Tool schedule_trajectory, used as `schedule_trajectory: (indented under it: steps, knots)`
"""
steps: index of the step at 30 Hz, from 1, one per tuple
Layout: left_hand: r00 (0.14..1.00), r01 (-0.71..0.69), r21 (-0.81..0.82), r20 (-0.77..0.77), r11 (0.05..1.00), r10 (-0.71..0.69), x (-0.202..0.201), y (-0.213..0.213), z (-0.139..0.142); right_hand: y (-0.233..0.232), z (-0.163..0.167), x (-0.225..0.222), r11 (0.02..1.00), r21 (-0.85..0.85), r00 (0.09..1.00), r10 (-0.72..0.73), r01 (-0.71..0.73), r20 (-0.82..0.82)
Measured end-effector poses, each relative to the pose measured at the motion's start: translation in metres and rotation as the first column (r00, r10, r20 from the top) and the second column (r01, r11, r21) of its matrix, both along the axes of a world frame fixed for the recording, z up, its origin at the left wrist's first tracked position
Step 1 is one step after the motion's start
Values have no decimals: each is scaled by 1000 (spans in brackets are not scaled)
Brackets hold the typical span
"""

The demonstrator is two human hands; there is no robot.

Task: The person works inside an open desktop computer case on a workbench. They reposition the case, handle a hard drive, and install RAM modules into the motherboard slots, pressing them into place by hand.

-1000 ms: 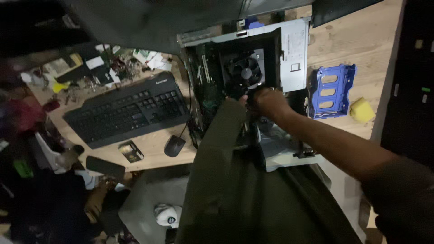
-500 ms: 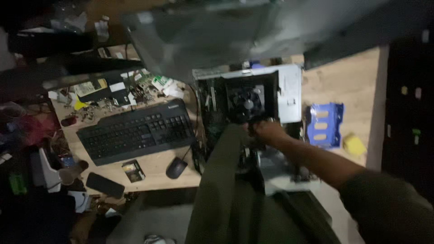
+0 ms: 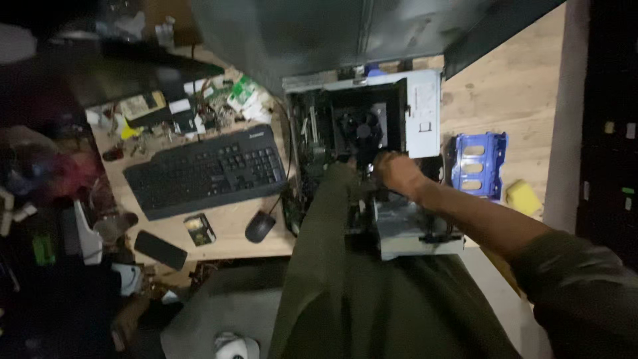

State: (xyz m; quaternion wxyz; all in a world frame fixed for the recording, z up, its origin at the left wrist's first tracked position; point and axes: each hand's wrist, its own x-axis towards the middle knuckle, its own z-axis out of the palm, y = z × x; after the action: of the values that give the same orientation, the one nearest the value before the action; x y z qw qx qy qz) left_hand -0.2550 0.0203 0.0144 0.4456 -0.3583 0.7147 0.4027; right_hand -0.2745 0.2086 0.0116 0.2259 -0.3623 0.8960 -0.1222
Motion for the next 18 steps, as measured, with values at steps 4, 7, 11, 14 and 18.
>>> schedule_trajectory:
  steps: [4, 7, 11, 14, 18]
  knots:
    - [1000, 18, -28, 9, 999, -17, -5, 3, -4, -7, -15, -2, 980, 144, 986, 122, -138, 113]
    - [999, 37, -32, 12, 999, -36, -11, 2, -12, -14, -17, -12, 984, 140, 963, 72, -111, 261]
    - [997, 67, -43, -20, 997, -68, -9, -2, -12, -15, -9, -18, 998, 65, 927, -7, -19, 375]
    - [981, 150, -82, -109, 985, -159, 2, -3, -9, 3, 6, -20, 934, 195, 938, 251, -300, 238]
    - [760, 452, -91, -481, 887, -437, 16, 21, 19, 64, 35, -34, 921, -258, 956, -274, 292, 106]
